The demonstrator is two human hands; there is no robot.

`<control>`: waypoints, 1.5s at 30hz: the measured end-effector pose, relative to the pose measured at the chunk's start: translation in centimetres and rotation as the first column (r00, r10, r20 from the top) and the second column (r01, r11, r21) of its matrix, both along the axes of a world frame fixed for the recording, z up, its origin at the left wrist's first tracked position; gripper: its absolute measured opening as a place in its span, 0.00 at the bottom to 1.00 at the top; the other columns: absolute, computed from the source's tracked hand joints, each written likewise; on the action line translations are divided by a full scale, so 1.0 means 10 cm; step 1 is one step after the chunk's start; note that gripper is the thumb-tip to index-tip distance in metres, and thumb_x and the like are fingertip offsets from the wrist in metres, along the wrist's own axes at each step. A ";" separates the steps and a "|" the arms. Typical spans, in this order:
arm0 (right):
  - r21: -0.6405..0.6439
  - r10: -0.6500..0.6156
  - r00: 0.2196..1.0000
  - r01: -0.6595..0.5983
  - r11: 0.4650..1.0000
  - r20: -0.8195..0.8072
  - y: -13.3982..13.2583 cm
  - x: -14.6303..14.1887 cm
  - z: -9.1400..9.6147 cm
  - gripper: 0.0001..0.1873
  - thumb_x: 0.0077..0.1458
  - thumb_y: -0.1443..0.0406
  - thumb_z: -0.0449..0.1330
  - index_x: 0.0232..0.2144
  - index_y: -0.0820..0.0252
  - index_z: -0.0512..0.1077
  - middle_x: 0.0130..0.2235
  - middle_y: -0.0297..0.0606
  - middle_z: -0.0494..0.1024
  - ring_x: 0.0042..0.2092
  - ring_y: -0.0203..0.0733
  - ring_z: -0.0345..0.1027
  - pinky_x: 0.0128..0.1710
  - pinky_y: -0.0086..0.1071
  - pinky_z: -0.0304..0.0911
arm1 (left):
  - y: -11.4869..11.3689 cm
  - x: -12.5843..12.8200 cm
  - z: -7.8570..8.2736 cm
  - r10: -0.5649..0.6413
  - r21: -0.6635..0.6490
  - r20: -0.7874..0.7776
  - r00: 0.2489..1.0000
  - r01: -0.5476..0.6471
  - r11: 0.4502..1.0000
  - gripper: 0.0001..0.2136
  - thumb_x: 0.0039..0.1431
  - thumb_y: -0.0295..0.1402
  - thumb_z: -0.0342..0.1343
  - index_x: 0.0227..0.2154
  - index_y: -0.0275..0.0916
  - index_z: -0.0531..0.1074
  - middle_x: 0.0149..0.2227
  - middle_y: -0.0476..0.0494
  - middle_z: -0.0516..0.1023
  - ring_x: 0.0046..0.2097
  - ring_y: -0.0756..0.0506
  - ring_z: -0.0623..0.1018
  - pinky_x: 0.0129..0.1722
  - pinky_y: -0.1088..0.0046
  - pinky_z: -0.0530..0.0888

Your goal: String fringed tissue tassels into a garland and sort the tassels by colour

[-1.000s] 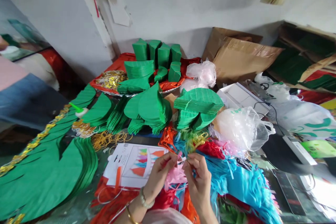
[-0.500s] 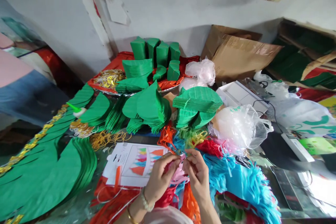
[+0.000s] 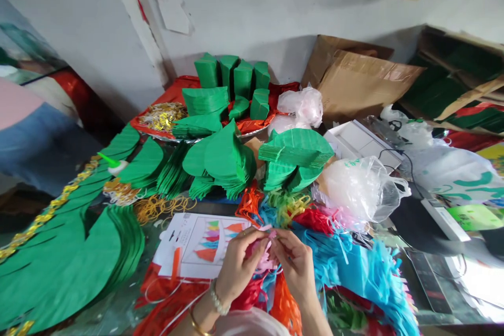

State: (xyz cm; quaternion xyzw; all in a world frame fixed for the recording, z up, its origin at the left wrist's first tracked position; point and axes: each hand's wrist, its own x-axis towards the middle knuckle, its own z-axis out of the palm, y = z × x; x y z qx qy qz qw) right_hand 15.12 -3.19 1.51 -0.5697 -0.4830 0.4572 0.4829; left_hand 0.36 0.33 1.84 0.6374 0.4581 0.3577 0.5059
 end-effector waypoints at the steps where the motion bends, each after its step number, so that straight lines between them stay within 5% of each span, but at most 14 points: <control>1: 0.005 0.000 1.000 0.000 1.000 -0.008 0.00 0.00 0.01 0.13 0.60 0.58 0.57 0.38 0.63 0.72 0.26 0.36 0.75 0.25 0.35 0.67 0.25 0.26 0.64 | 0.00 -0.01 0.00 -0.017 0.006 -0.001 1.000 0.017 1.000 0.11 0.64 0.39 0.51 0.33 0.39 0.75 0.34 0.44 0.78 0.38 0.45 0.76 0.40 0.73 0.70; 6: 0.019 0.031 1.000 -0.031 0.999 -0.004 0.01 0.02 0.01 0.12 0.59 0.60 0.57 0.37 0.64 0.73 0.22 0.33 0.73 0.22 0.34 0.64 0.22 0.26 0.61 | 0.02 -0.05 0.02 -0.104 0.044 -0.045 0.994 0.106 0.993 0.11 0.65 0.37 0.51 0.32 0.39 0.76 0.32 0.45 0.78 0.36 0.46 0.76 0.38 0.74 0.69; 12: 0.149 -0.044 0.971 0.009 0.989 0.235 -0.03 -0.01 -0.05 0.10 0.60 0.63 0.54 0.35 0.63 0.74 0.21 0.31 0.71 0.21 0.32 0.61 0.21 0.25 0.58 | -0.01 -0.08 0.05 -0.099 0.162 -0.130 0.987 0.120 0.979 0.09 0.64 0.34 0.52 0.36 0.42 0.78 0.36 0.44 0.79 0.40 0.44 0.76 0.43 0.71 0.70; 15: 0.387 -0.190 0.863 -0.007 0.922 0.468 -0.04 -0.03 -0.07 0.08 0.58 0.69 0.55 0.35 0.60 0.75 0.23 0.32 0.74 0.22 0.33 0.64 0.24 0.26 0.60 | -0.04 -0.09 0.05 -0.072 0.161 -0.117 0.990 0.090 0.983 0.09 0.64 0.35 0.52 0.38 0.43 0.78 0.37 0.44 0.80 0.41 0.44 0.76 0.44 0.70 0.70; 18: 0.523 -0.221 0.776 -0.159 0.838 0.591 -0.03 0.00 -0.07 0.12 0.58 0.73 0.55 0.41 0.58 0.75 0.25 0.34 0.77 0.24 0.35 0.68 0.28 0.28 0.63 | -0.03 -0.12 0.03 -0.085 0.052 -0.020 0.996 0.085 0.995 0.09 0.63 0.36 0.54 0.36 0.41 0.78 0.36 0.44 0.79 0.39 0.45 0.77 0.42 0.72 0.71; 20: 0.483 -0.134 0.779 -0.235 0.843 0.612 -0.04 0.02 -0.07 0.13 0.59 0.73 0.55 0.43 0.57 0.75 0.25 0.35 0.77 0.25 0.36 0.69 0.29 0.29 0.63 | -0.01 -0.15 0.02 -0.113 -0.039 0.054 0.992 0.116 0.993 0.09 0.62 0.37 0.56 0.33 0.39 0.78 0.32 0.45 0.79 0.36 0.46 0.77 0.39 0.74 0.71; 23: 0.373 -0.049 0.871 -0.158 0.914 0.489 -0.08 0.00 -0.07 0.10 0.60 0.69 0.54 0.38 0.58 0.75 0.25 0.34 0.75 0.25 0.36 0.67 0.27 0.28 0.60 | 0.01 -0.18 0.04 -0.166 -0.091 0.079 0.983 0.173 0.981 0.10 0.60 0.39 0.56 0.31 0.38 0.78 0.29 0.46 0.78 0.33 0.46 0.76 0.35 0.75 0.70; 27: 0.221 -0.102 0.969 0.052 0.974 0.224 -0.14 -0.08 -0.10 0.11 0.62 0.64 0.51 0.32 0.59 0.71 0.23 0.30 0.68 0.23 0.33 0.58 0.23 0.26 0.56 | -0.05 -0.15 0.09 -0.173 0.006 -0.020 0.985 0.173 0.985 0.09 0.62 0.37 0.55 0.34 0.41 0.79 0.32 0.45 0.79 0.36 0.46 0.76 0.38 0.74 0.70; 30: 0.235 -0.121 0.954 0.056 0.970 0.274 -0.12 -0.08 -0.10 0.10 0.61 0.65 0.51 0.32 0.59 0.71 0.25 0.31 0.69 0.24 0.33 0.59 0.25 0.26 0.56 | -0.08 -0.12 0.07 -0.124 0.079 -0.066 0.990 0.129 0.988 0.07 0.61 0.35 0.56 0.37 0.44 0.79 0.35 0.45 0.80 0.40 0.45 0.77 0.43 0.72 0.70; 34: 0.211 -0.046 0.921 -0.040 0.977 0.386 -0.07 -0.02 -0.02 0.10 0.60 0.66 0.54 0.40 0.58 0.74 0.30 0.35 0.75 0.29 0.36 0.67 0.29 0.26 0.62 | -0.05 -0.11 -0.03 -0.039 -0.033 -0.002 0.999 0.039 0.999 0.09 0.60 0.38 0.56 0.34 0.41 0.79 0.32 0.44 0.80 0.36 0.45 0.77 0.39 0.73 0.70; 39: 0.141 -0.088 0.981 0.064 0.988 0.172 -0.11 -0.01 0.03 0.10 0.63 0.62 0.53 0.42 0.59 0.70 0.28 0.34 0.74 0.28 0.36 0.68 0.28 0.26 0.64 | 0.02 -0.12 -0.17 0.099 -0.269 0.158 0.982 -0.054 0.962 0.14 0.56 0.43 0.58 0.26 0.36 0.76 0.25 0.47 0.75 0.30 0.47 0.72 0.32 0.75 0.68; 45: 0.000 0.074 0.997 -0.074 0.997 -0.028 -0.11 -0.03 0.01 0.22 0.65 0.59 0.50 0.59 0.57 0.58 0.25 0.28 0.68 0.26 0.34 0.62 0.27 0.26 0.60 | 0.03 -0.11 -0.12 0.059 -0.230 0.154 0.986 -0.022 0.973 0.12 0.58 0.42 0.58 0.30 0.37 0.77 0.31 0.46 0.78 0.35 0.46 0.74 0.37 0.74 0.69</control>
